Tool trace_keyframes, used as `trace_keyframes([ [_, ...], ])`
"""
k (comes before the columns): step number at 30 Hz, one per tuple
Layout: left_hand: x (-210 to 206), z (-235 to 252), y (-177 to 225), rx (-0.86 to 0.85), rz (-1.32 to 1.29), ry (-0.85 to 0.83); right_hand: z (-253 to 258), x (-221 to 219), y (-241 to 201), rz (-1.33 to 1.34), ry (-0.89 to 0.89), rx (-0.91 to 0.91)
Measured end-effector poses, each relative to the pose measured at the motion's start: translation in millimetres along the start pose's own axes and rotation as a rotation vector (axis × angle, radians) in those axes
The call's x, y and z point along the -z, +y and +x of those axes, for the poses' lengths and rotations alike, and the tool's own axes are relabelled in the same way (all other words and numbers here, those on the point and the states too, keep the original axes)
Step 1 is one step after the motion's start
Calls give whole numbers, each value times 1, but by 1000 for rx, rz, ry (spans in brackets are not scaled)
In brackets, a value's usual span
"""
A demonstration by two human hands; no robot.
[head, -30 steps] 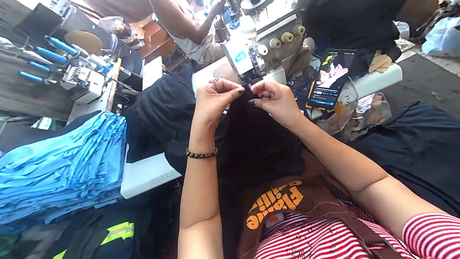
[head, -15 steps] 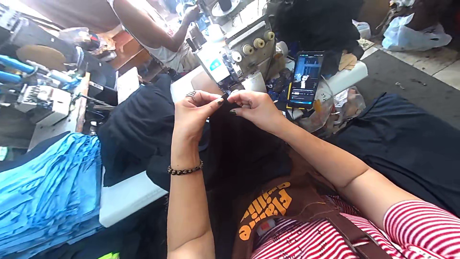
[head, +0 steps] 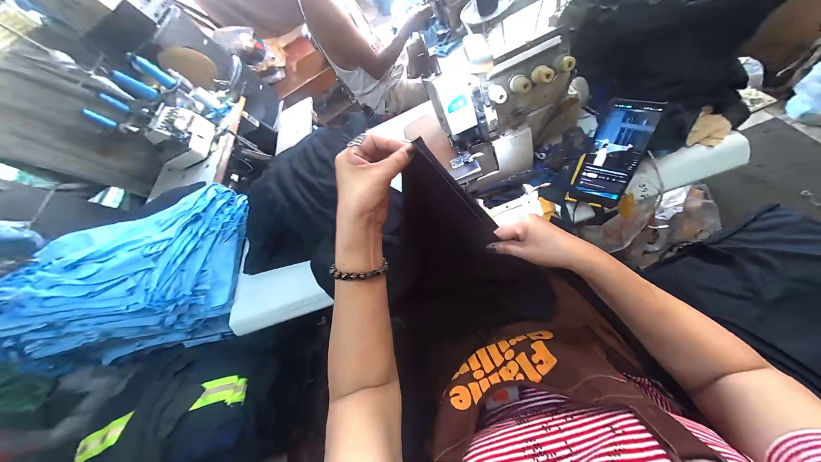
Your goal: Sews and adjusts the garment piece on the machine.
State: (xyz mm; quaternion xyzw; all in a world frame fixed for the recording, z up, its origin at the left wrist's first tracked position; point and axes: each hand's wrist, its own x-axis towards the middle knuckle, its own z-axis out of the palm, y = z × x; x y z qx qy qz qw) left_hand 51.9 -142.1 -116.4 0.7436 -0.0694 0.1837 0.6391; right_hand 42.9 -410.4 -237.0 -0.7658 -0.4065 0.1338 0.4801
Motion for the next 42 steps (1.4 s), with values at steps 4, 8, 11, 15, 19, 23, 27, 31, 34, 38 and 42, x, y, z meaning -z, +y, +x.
trace_keyframes([
  [4,2,2,40,-255,-52,-93,-18,8,-54,448,-119,209],
  [8,-10,37,9,-228,111,-153,-7,-1,-19,507,-20,-98],
  [11,-29,46,-71,-40,398,-168,-7,-20,38,91,113,-314],
  [15,-44,28,-115,-87,637,-126,-26,-33,58,309,81,-348],
  [19,-67,-5,-104,-284,1030,-4,-27,-45,69,361,-34,-293],
  [23,-97,-55,-109,-255,1282,-4,-39,-58,69,358,-115,-224],
  [27,-110,-62,-118,-233,1368,4,-57,-54,58,696,-76,-209],
  [31,-111,-52,-116,-236,1304,-1,-56,-49,51,984,-24,-229],
  [34,-103,-44,-111,-213,1212,6,-48,-46,53,992,-17,-246],
  [38,-82,-14,-92,71,1054,-128,-35,-46,58,837,10,-221],
  [42,-66,36,-104,177,1116,-186,-22,-45,59,696,41,-212],
])
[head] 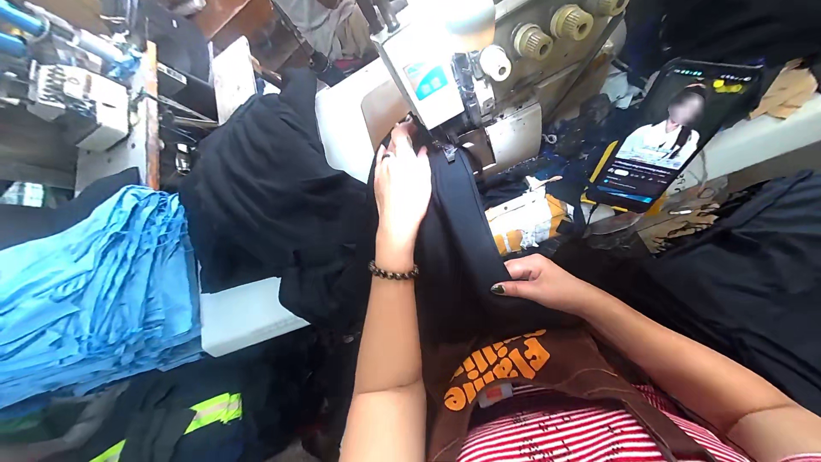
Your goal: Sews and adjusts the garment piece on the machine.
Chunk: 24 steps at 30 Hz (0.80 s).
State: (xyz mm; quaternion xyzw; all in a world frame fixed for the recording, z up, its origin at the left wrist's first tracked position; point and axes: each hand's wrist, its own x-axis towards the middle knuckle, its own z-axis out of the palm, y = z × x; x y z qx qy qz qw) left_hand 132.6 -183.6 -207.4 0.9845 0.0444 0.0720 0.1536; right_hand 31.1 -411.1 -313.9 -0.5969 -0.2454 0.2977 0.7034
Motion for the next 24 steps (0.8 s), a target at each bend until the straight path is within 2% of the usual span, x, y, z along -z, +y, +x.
trace_keyframes([
  [7,-3,81,-28,9,123,-26,24,2,-11,-148,68,96],
  [11,-7,110,-44,-41,156,114,35,1,-23,-94,152,21],
  [14,-4,96,-58,-147,-31,316,36,1,-30,-92,203,17],
  [16,1,46,-65,-141,-168,396,33,1,-35,-101,212,1],
  [18,-4,-37,-78,-84,-211,487,27,2,-36,-108,198,-20],
  [20,-23,-124,-101,-4,-269,670,18,4,-30,-116,147,-21],
  [22,-42,-205,-118,242,-352,751,8,3,-26,-110,111,-66],
  [24,-64,-266,-135,558,-481,746,-3,3,-26,-70,102,-127],
])
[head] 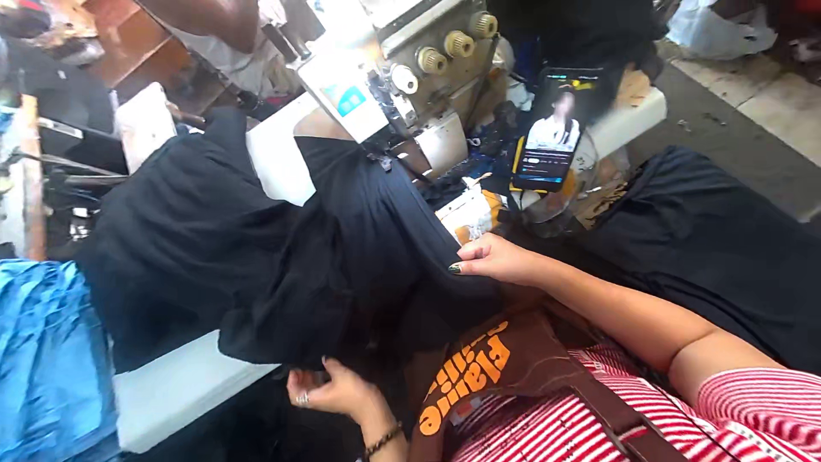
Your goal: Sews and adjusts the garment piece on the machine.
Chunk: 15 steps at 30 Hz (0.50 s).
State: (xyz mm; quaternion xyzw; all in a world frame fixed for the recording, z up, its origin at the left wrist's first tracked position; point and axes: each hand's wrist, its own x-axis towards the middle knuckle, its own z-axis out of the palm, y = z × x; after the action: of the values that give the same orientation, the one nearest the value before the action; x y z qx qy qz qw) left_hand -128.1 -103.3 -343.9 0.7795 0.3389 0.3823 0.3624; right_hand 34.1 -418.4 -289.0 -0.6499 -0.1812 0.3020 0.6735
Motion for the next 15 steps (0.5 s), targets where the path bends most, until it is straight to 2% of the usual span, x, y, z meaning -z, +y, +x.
trace_keyframes([
  [2,14,-21,-38,301,-76,-56,-10,2,-2,55,13,-45],
  [4,11,-33,-59,564,-217,-192,-22,4,-5,88,30,-68],
  [6,0,-39,-60,707,-364,-337,-32,2,-7,144,34,-84],
  [10,-35,-44,-60,691,-463,-491,-47,1,-12,240,23,-149],
  [15,-40,-45,-48,695,-323,-314,-62,0,-12,292,17,-191],
])
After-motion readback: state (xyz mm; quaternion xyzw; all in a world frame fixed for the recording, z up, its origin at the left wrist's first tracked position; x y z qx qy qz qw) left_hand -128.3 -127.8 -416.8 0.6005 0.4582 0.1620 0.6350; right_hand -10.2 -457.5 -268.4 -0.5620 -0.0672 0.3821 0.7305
